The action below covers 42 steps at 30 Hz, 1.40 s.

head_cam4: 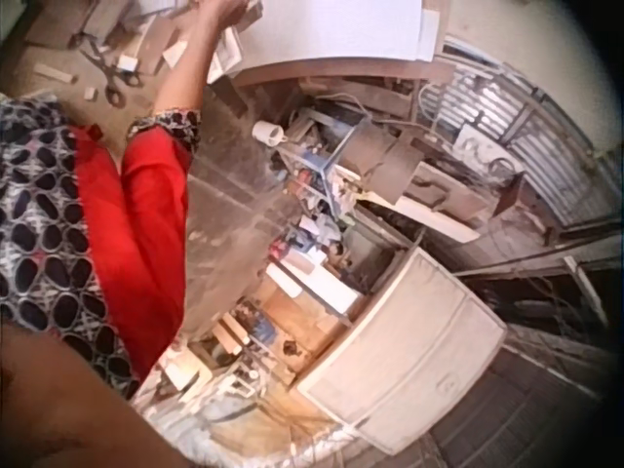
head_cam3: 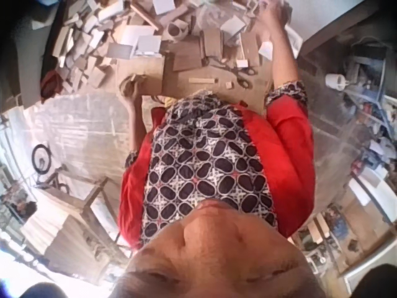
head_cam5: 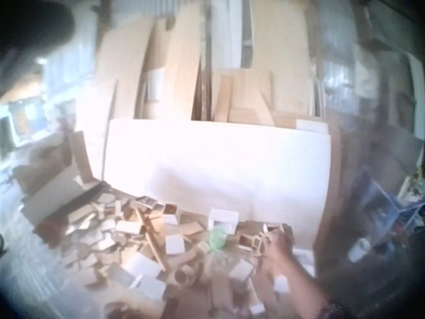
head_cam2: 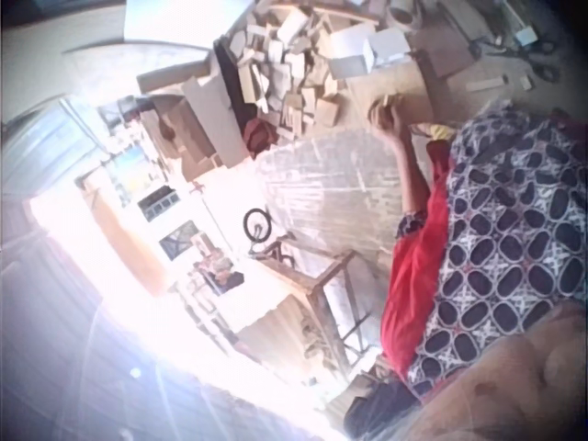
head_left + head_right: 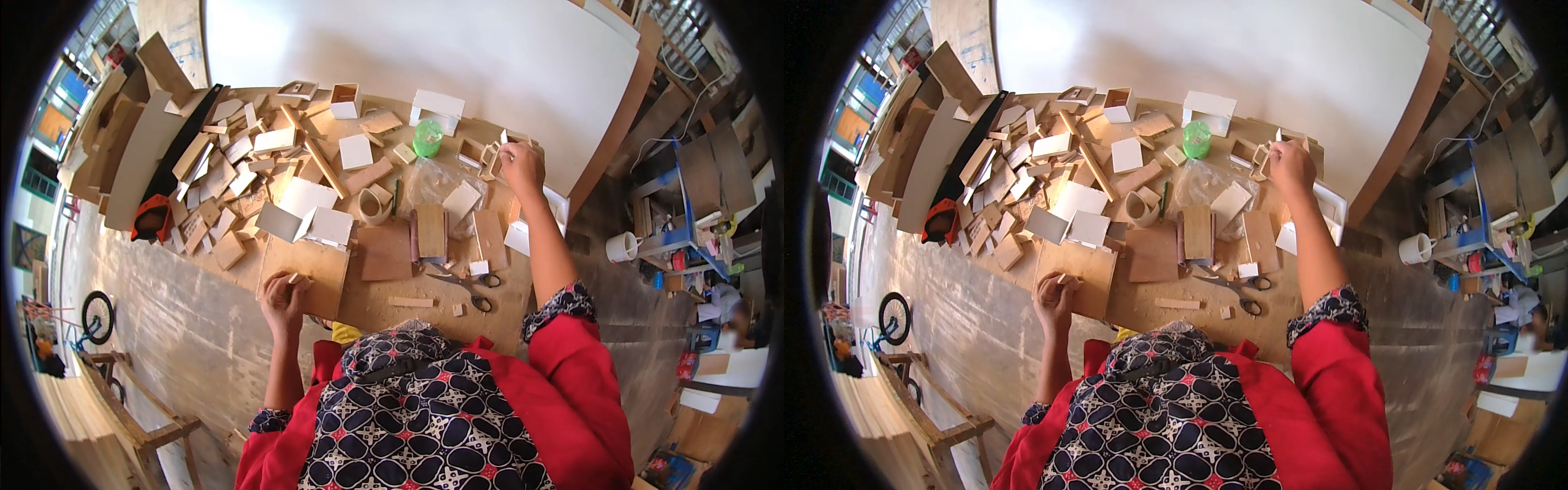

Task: The person applies glue to small wooden pieces using a stick, joins them together to form miniature boxes, and uses a hand saw to cut a thin wooden strip on a workbench.

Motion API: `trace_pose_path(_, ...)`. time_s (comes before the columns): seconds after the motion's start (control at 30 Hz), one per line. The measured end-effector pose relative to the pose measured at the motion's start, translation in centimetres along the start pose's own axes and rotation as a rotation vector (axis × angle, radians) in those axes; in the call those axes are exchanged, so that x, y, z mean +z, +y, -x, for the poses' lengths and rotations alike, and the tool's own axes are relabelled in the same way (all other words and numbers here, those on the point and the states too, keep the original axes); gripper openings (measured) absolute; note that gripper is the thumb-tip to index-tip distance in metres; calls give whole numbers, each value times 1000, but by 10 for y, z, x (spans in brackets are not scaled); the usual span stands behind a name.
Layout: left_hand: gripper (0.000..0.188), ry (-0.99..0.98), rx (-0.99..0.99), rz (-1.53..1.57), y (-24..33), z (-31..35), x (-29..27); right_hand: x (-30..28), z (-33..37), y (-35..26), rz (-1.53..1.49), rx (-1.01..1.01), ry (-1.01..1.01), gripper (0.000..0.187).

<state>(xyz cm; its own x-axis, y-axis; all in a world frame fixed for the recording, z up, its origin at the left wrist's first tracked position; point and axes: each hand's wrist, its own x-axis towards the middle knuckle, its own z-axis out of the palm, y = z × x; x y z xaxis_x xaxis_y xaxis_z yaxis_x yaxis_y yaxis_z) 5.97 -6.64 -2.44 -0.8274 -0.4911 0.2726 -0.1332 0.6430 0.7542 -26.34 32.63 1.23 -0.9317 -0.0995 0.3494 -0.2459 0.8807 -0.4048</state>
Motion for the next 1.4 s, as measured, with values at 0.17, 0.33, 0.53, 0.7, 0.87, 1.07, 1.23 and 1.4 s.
trace_pose_path(0.17,12,33,38,-27,2,2,-1,28,-27,3,271,45,-130,21)
trace_pose_path(0.33,11,31,18,-46,6,0,1,34,-34,2,290,86,-145,18)
trace_pose_path(0.53,14,-61,-300,278,25,9,-10,23,-15,-11,-452,231,-354,13)
trace_pose_path(0.7,20,-236,-465,646,66,22,-18,-6,56,-55,-523,135,-573,16)
trace_pose_path(0.87,23,-576,-523,759,97,19,-1,-29,114,-104,-260,-73,-623,21)
trace_pose_path(1.07,20,-765,-651,847,106,15,31,-23,151,-132,-456,-55,-579,19)
trace_pose_path(1.23,25,-896,-526,782,96,18,45,-26,171,-148,-849,-2,-886,20)
trace_pose_path(1.4,25,-892,-557,843,82,22,53,-25,180,-158,-913,26,-902,19)
